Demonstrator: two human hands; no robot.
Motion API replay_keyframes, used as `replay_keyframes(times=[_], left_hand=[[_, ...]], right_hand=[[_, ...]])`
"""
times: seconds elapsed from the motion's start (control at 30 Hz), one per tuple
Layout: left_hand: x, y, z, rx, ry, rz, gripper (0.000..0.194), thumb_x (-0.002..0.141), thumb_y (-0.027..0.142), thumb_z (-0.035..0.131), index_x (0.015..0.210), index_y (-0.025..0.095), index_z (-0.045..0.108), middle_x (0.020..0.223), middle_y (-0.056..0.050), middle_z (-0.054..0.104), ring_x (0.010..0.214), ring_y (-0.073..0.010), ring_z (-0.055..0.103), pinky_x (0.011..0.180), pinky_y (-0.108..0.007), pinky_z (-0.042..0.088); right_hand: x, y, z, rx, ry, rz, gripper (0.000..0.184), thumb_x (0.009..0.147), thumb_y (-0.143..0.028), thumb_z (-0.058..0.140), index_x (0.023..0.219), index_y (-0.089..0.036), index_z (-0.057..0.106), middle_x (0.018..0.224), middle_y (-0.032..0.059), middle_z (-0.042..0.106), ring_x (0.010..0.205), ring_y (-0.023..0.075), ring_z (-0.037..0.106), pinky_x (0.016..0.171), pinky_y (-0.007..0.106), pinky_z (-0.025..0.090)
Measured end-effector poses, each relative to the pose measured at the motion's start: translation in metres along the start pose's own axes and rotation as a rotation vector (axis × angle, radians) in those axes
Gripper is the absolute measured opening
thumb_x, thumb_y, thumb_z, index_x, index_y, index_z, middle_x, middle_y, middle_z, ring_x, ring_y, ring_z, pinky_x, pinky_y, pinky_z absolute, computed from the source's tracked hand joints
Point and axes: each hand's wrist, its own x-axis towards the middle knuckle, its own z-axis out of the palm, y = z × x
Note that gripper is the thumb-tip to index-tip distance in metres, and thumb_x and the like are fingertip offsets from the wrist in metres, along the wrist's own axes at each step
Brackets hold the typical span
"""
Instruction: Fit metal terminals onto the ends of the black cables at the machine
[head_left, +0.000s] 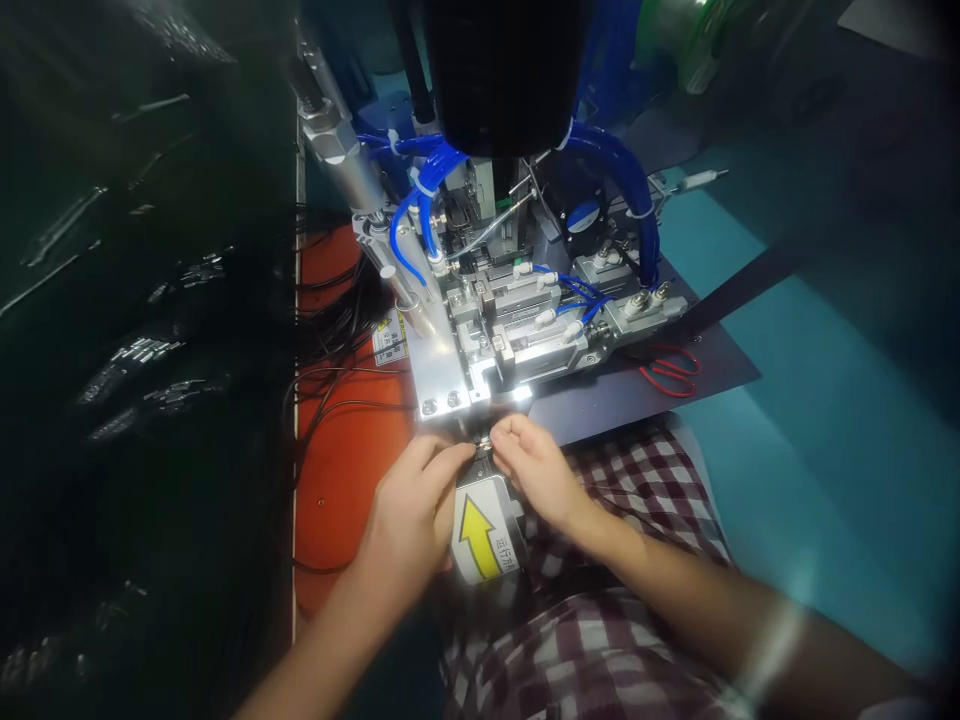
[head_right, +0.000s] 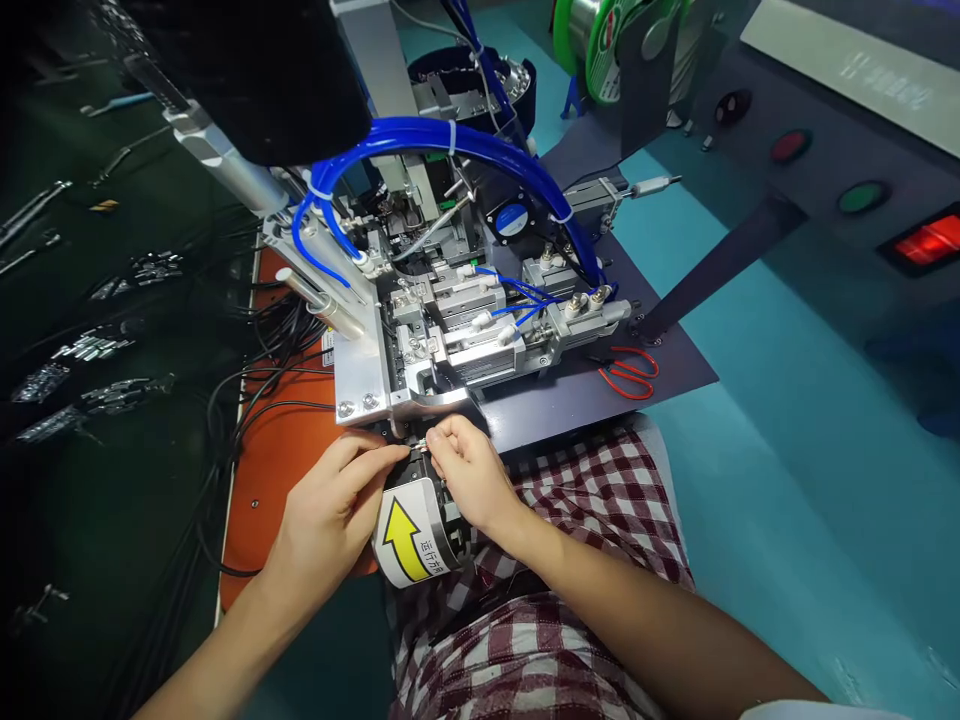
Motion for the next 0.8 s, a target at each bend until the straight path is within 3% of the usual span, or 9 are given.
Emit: replay_keyframes(times=[0.17, 0.33, 0.5, 0.7, 0.8], left_hand=[[0.002, 0.002, -0.002, 0.21, 0.006, 0.09, 0.028, 0.088, 0.008, 0.043, 0.096, 0.01, 0.07, 0.085, -0.011, 0.064, 0.076, -0.0192, 0.063, 0.062, -0.027, 0.053], [0.003, 0.004, -0.002, 0.275, -0.007, 0.116, 0.031, 0.086, 0.006, 0.041, 0.096, 0.009, 0.07, 0.085, -0.011, 0.064, 0.077, -0.0203, 0.064, 0.062, -0.028, 0.054], [-0.003, 0.001, -0.006, 0.216, -0.067, 0.058, 0.035, 0.087, 0.007, 0.038, 0.105, 0.013, 0.068, 0.089, -0.01, 0.062, 0.082, -0.0198, 0.062, 0.065, -0.029, 0.054], [-0.039, -0.01, -0.027, 0.041, -0.075, -0.17, 0.03, 0.093, 0.017, 0.043, 0.119, 0.017, 0.057, 0.096, -0.006, 0.064, 0.088, -0.0162, 0.062, 0.075, -0.026, 0.053], [-0.047, -0.022, -0.039, 0.1, -0.13, -0.128, 0.026, 0.094, 0.02, 0.044, 0.115, 0.019, 0.058, 0.095, -0.005, 0.065, 0.086, -0.0153, 0.063, 0.073, -0.024, 0.052]], right_hand=[[0.0, 0.001, 0.003, -0.065, 0.053, -0.089, 0.028, 0.091, -0.04, 0.051, 0.071, -0.021, 0.043, 0.058, -0.0071, 0.037, 0.051, 0.0088, 0.032, 0.048, 0.025, 0.025], [0.0, -0.004, 0.003, 0.016, 0.031, -0.034, 0.03, 0.088, -0.043, 0.053, 0.07, -0.021, 0.042, 0.056, -0.0084, 0.034, 0.049, 0.0082, 0.03, 0.046, 0.025, 0.022], [-0.001, -0.007, 0.006, 0.04, 0.035, -0.001, 0.032, 0.084, -0.045, 0.056, 0.069, -0.021, 0.041, 0.052, -0.0096, 0.034, 0.046, 0.0074, 0.028, 0.046, 0.025, 0.02], [-0.001, -0.006, 0.005, 0.039, 0.025, -0.015, 0.033, 0.082, -0.046, 0.057, 0.067, -0.021, 0.041, 0.051, -0.0096, 0.035, 0.045, 0.0066, 0.026, 0.045, 0.025, 0.017], [0.0, -0.003, 0.003, 0.028, 0.019, -0.029, 0.034, 0.081, -0.047, 0.059, 0.068, -0.021, 0.042, 0.051, -0.0097, 0.035, 0.044, 0.0069, 0.026, 0.045, 0.025, 0.017]])
